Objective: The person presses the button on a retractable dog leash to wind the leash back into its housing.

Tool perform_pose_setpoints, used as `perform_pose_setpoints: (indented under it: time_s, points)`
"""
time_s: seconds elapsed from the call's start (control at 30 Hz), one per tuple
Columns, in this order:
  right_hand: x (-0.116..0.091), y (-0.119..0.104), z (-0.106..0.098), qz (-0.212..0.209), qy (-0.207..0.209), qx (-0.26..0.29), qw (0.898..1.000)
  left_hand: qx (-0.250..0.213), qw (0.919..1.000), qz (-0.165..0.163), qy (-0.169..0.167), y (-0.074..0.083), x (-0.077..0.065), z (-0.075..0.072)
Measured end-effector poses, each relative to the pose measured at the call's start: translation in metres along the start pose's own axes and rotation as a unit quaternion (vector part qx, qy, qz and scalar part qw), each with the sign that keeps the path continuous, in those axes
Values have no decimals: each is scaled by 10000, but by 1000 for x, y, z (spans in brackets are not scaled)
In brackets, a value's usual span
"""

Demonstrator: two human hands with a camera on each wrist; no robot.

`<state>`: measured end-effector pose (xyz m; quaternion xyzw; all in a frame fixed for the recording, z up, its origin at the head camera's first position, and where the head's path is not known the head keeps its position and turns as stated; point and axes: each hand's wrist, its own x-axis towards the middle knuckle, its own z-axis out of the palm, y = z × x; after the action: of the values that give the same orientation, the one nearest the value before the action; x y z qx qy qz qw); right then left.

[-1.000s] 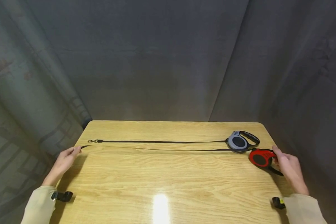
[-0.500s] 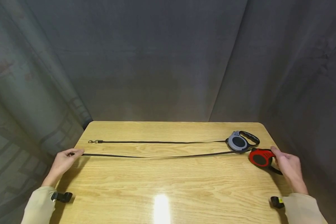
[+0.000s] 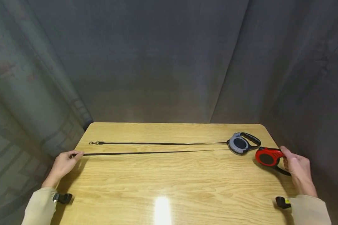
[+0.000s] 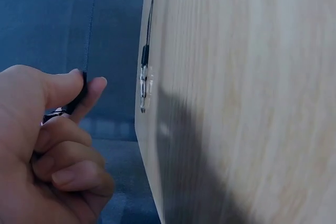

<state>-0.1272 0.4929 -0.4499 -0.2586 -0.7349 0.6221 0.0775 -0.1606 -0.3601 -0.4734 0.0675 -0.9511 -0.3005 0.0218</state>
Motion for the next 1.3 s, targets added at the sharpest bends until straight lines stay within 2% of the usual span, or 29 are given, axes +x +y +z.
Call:
perform_pose_setpoints:
  time_s: [0.2,0.4,0.53,0.6,0.73,0.83,0.9,1.03,1.17,1.3]
  points:
    - [0,1,-1,-97,-67,405,9991,219,9997,119,-18,-1,0,-3]
    - [2,0,1,-39,369,888,9954,454,9987,229,25,-12,-3,-7]
    - [2,1,0,25,373,925,9950,169,9990,403,-45,-19,-6,-8]
    - [2,3,0,27,282,936,9952,-70,9989,412,-221,-20,-7,-8]
    - [3,5,0,-10,275,939,9952,-471,9967,202,-632,-23,-9,-8]
    - [3,5,1,-51,425,855,9954,-587,9953,-38,-769,-25,-11,-9]
    - [3,4,1,-70,527,770,9956,-621,9952,-125,-742,-27,-12,-9]
    - [3,3,2,-86,511,723,9960,-628,9957,-86,-671,-28,-12,-10]
    - [1,2,2,-64,385,916,9950,-539,9967,123,-601,-26,-11,-11]
    - [1,1,4,-62,610,885,9942,-312,9985,261,-365,-24,-11,-13]
